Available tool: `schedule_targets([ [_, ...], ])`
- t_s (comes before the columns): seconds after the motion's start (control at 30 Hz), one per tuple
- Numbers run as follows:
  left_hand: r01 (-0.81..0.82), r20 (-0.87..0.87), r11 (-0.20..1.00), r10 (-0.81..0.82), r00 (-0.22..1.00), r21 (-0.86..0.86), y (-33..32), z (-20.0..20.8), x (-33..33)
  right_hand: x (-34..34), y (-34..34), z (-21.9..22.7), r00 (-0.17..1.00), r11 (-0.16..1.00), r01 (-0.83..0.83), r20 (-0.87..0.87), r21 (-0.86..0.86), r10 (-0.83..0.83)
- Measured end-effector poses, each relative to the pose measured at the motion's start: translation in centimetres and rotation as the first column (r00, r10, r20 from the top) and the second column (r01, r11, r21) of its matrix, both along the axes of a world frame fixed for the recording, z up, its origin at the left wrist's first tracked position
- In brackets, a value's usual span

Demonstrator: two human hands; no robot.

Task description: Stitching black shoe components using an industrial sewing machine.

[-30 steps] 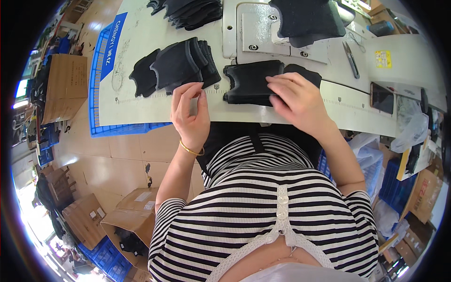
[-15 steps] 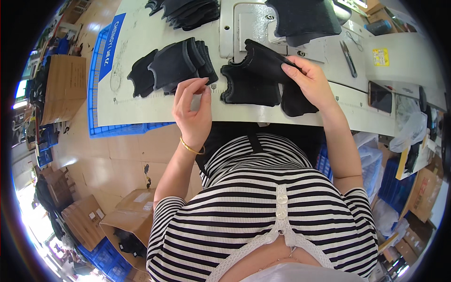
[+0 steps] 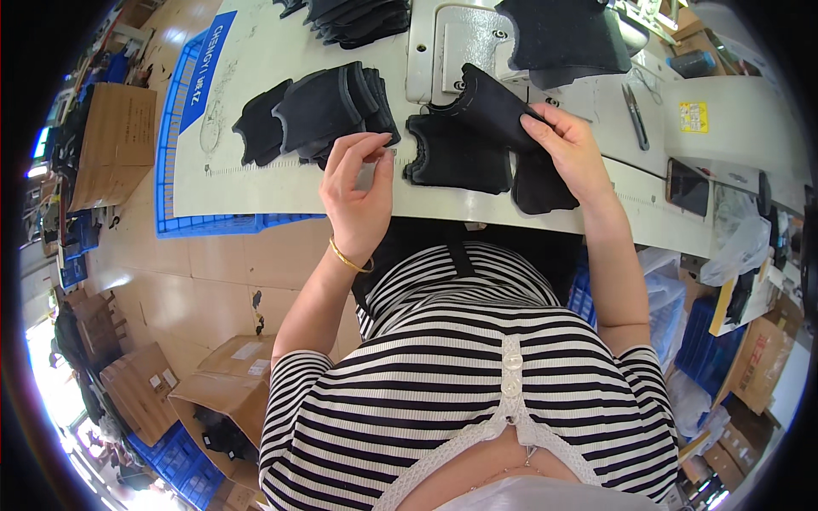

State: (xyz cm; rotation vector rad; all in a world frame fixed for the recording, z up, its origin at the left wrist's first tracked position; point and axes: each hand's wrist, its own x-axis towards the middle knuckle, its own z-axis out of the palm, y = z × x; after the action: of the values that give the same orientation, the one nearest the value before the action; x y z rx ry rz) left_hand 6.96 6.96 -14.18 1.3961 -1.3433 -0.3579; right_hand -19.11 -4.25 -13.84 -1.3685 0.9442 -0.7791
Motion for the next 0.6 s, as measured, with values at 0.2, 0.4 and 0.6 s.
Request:
schedule_targets([
  [0.2, 0.000, 0.009, 1.000, 0.000, 1.000, 0.001, 0.0, 0.0, 0.3, 0.1, -0.1, 0.2, 0.999, 1.000, -0.001, -0.037, -0.027, 0.000],
  [0.4, -0.077, 0.074, 0.986, 0.089, 0.993, -0.147, -1.1, 1.8, -0.2, 1.0, 2.3, 4.5, 0.983, 0.804, -0.009, -0.155, -0.595, -0.104],
  [0.6, 0.254, 0.488, 0.842, 0.012, 0.873, -0.475, -5.4, 9.4, -3.4, 1.6, 3.2, 8.3, 0.903, 0.788, 0.427, 0.243, -0.443, -0.353],
])
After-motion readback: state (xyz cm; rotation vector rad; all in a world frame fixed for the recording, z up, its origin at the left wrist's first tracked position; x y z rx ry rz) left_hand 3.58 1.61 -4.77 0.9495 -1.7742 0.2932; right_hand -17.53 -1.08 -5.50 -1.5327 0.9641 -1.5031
